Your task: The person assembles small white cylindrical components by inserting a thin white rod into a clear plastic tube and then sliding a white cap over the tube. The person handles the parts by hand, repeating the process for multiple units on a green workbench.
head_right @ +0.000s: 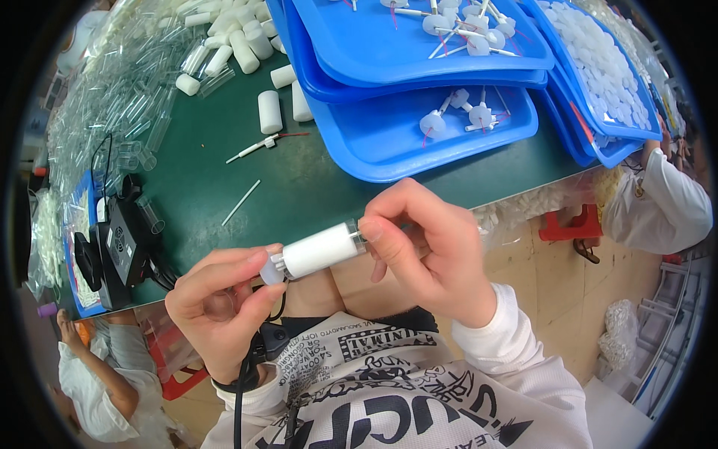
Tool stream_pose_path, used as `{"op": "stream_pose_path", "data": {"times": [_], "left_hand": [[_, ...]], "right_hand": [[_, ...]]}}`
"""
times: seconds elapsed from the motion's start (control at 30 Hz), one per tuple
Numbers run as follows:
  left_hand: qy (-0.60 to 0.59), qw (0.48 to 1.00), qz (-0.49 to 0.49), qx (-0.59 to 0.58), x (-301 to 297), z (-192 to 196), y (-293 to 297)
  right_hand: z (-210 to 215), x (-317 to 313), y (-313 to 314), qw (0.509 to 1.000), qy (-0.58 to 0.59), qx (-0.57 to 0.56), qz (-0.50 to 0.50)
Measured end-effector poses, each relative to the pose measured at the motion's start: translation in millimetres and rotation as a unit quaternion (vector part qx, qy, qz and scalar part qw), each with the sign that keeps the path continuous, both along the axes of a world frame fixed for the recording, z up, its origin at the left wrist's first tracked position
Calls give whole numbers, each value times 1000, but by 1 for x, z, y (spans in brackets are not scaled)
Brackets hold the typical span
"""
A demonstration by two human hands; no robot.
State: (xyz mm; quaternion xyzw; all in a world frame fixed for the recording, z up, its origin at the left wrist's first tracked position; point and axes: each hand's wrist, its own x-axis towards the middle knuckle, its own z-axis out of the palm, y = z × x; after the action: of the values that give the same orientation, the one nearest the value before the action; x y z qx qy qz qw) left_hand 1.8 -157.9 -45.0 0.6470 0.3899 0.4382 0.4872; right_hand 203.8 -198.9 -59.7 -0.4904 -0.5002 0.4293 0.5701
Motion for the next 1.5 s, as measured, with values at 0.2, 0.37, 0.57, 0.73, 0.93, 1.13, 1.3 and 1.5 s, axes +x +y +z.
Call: {"op": "stream_pose_path", "data": {"times": [0.2,0.37,0.57,0.73,0.93,1.13,1.3,1.5], "left_hand": [[-16,1000,18,-20,-2,-3,-1],[-21,999,26,-32,-1,-2,-2],[-13,1000,5,-28,-3,-1,-1],[-19,1000,-12,16,-1,-3,0],[-30,1000,-3,3,-1,-3,-2],[-21,1000,18,-15,-2,-1,-2],[-29,999,25,-18,-2,-3,-2],[-19,1000,16,-15,-3,-3,-2]], "right_hand": [[-2,7,-1,996,-69,27,40],[5,3,-4,999,27,3,25],[5,13,-3,996,-71,19,60],[4,16,-3,992,-84,-1,89],[10,17,-1,991,-69,-24,111],[5,10,-4,994,83,-31,66],[7,6,-3,1000,-3,7,18],[8,11,1,996,-77,34,13]]}}
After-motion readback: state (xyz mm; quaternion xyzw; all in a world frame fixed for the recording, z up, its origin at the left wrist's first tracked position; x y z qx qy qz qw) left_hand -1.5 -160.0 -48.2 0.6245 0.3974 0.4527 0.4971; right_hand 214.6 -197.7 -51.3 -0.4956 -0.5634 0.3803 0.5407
